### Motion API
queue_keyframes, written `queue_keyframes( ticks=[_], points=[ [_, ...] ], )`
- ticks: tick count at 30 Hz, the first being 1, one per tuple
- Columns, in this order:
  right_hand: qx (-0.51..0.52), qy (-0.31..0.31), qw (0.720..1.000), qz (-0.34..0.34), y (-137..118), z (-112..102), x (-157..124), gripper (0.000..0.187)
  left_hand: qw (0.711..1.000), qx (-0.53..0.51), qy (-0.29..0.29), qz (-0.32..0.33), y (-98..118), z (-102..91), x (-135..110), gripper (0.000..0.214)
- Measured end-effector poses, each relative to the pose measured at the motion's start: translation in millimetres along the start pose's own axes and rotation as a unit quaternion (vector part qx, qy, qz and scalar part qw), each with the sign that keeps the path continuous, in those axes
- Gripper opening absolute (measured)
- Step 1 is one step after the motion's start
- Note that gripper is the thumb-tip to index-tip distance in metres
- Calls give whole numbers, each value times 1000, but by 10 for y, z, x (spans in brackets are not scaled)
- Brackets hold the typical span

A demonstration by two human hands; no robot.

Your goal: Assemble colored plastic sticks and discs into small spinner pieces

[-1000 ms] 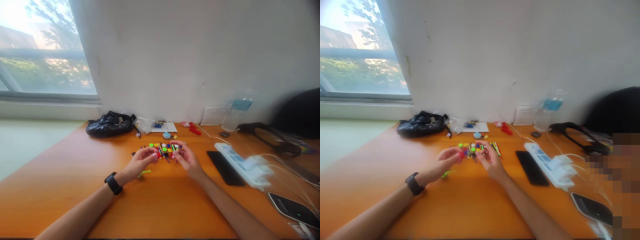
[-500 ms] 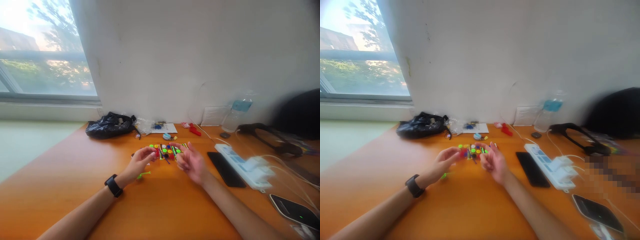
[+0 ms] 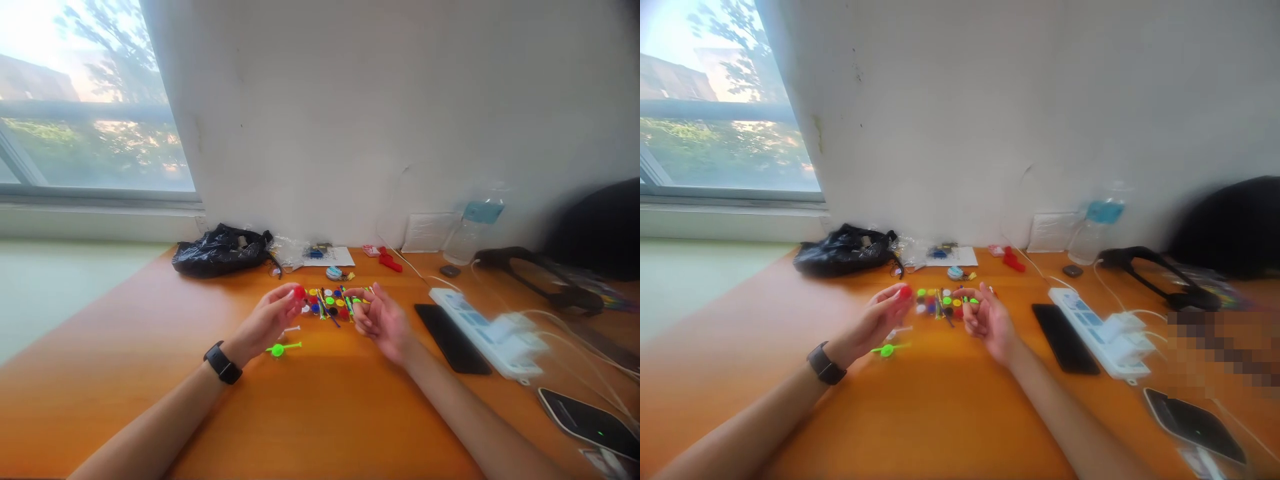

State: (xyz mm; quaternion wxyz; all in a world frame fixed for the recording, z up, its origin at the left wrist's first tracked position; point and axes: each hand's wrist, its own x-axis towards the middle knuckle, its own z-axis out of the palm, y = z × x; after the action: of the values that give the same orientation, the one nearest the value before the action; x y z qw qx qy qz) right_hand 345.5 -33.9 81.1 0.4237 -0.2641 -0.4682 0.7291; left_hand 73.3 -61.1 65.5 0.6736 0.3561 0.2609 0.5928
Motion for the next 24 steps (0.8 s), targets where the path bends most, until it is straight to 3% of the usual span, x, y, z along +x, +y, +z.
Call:
queue_keyframes(
  ticks=[7,24],
  points=[
    [4,-3,1000,2,5,-26,2,51,1000,-6,-23,12,20,13,-23,29],
    [14,0,1000,4,-12,6,-5,53,1000,-16,13,23,13,-72,36,32]
  ],
)
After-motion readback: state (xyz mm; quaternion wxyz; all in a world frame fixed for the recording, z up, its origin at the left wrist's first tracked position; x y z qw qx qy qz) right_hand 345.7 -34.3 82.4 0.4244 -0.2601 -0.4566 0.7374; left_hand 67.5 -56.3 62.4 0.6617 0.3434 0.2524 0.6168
